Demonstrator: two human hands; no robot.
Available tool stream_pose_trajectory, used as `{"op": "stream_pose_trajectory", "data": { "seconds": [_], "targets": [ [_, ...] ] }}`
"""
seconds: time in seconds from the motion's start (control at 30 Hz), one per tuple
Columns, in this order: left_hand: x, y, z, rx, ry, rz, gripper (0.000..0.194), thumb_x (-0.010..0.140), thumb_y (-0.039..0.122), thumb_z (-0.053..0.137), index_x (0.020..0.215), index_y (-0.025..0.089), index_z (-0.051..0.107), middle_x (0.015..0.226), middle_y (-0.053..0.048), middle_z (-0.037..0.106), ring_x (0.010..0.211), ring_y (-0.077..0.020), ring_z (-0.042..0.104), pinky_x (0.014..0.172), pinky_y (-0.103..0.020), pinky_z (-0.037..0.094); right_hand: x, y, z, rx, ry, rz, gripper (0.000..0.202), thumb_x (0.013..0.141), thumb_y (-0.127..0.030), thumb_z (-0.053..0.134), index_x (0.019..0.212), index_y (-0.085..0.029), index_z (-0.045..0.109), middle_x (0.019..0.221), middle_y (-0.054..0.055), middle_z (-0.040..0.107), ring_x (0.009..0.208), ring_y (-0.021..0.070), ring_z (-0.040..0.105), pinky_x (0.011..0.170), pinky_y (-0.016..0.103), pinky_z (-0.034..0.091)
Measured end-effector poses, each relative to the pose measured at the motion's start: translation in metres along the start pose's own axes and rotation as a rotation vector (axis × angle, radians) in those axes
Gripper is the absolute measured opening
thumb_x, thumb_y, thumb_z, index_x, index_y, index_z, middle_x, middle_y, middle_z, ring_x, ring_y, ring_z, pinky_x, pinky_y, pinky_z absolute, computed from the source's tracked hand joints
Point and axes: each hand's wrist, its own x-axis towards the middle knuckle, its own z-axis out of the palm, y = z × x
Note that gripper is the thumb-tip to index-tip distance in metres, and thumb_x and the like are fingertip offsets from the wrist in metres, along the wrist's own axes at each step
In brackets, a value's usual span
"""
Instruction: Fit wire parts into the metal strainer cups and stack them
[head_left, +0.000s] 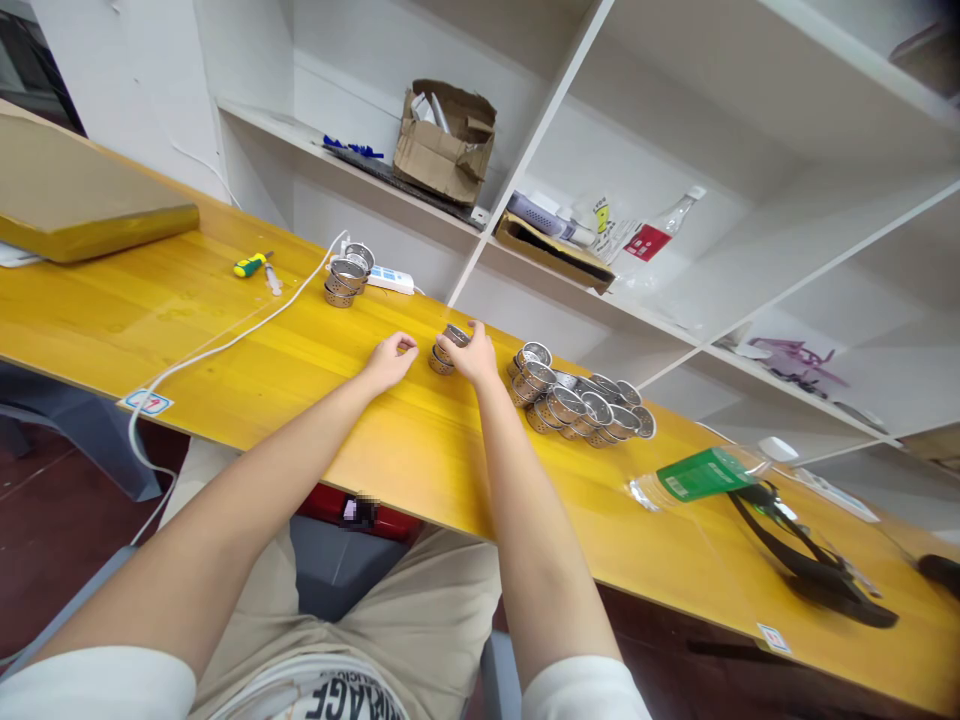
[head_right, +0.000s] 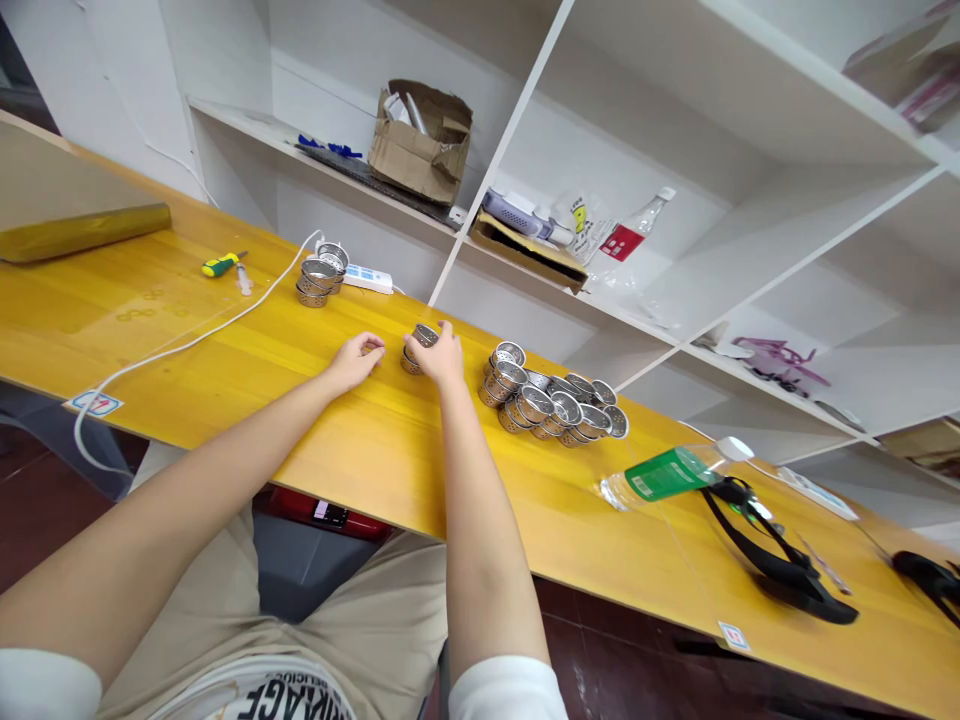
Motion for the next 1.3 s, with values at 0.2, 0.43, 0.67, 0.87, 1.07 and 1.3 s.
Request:
{"op": "stream_pose_trajectory", "data": {
  "seconds": [0.2, 0.43, 0.67, 0.87, 1.07, 1.3],
  "targets": [
    [-0.0009, 0.0008, 0.0006, 0.096, -0.015, 0.051, 0.012, 0.086, 0.027, 0.067, 0.097, 0.02, 0.066, 0.1, -0.005, 0.072, 0.074, -0.0152, 0.065, 0.075, -0.029, 0.055, -0.0083, 0.0012, 0.0081, -0.034, -0.021, -0.083, 0.066, 0.08, -0.049, 0.076, 0.138, -0.022, 0.059, 0.132, 0.017, 0.063, 0.123, 0.0307, 0.059, 0.108, 0.043, 0.046],
    [-0.0038, 0.0046, 0.0, 0.138, -0.033, 0.063, 0.012, 0.085, 0.026, 0.068, 0.096, 0.021, 0.067, 0.098, -0.004, 0.073, 0.073, -0.0151, 0.065, 0.078, -0.029, 0.055, -0.0086, 0.0053, 0.0069, -0.076, -0.012, -0.09, 0.064, 0.082, -0.053, 0.075, 0.134, -0.019, 0.065, 0.13, 0.018, 0.062, 0.121, 0.0312, 0.061, 0.11, 0.044, 0.045],
    [-0.0053, 0.0073, -0.0003, 0.169, -0.039, 0.072, 0.01, 0.086, 0.025, 0.067, 0.095, 0.02, 0.067, 0.096, -0.003, 0.073, 0.073, -0.0158, 0.065, 0.081, -0.031, 0.055, -0.007, 0.0054, 0.0064, -0.119, -0.033, -0.139, 0.052, 0.078, -0.05, 0.078, 0.117, -0.017, 0.072, 0.112, 0.016, 0.073, 0.11, 0.0306, 0.066, 0.103, 0.043, 0.05],
    [-0.0055, 0.0063, -0.0004, 0.185, -0.051, 0.081, 0.01, 0.086, 0.025, 0.067, 0.095, 0.02, 0.068, 0.094, -0.003, 0.073, 0.075, -0.0164, 0.066, 0.083, -0.032, 0.055, -0.0059, 0.0012, 0.0003, -0.041, -0.049, -0.05, 0.04, 0.077, -0.057, 0.076, 0.093, -0.021, 0.073, 0.089, 0.008, 0.076, 0.086, 0.0247, 0.068, 0.089, 0.037, 0.053],
    [-0.0032, 0.0019, -0.0001, 0.182, -0.051, 0.078, 0.011, 0.084, 0.025, 0.068, 0.095, 0.02, 0.068, 0.092, -0.003, 0.072, 0.074, -0.0163, 0.066, 0.082, -0.031, 0.056, -0.0047, 0.0033, -0.0007, 0.106, -0.089, 0.097, 0.039, 0.073, -0.058, 0.078, 0.084, -0.021, 0.073, 0.083, 0.005, 0.074, 0.08, 0.0221, 0.065, 0.077, 0.031, 0.05],
    [-0.003, 0.0018, -0.0006, 0.211, -0.055, 0.081, 0.012, 0.085, 0.025, 0.067, 0.096, 0.02, 0.068, 0.094, -0.003, 0.073, 0.075, -0.016, 0.066, 0.082, -0.032, 0.057, -0.0068, 0.0083, 0.0014, 0.218, -0.1, 0.138, 0.045, 0.071, -0.063, 0.078, 0.085, -0.019, 0.076, 0.081, 0.003, 0.074, 0.078, 0.02, 0.065, 0.072, 0.028, 0.046]
  ]
}}
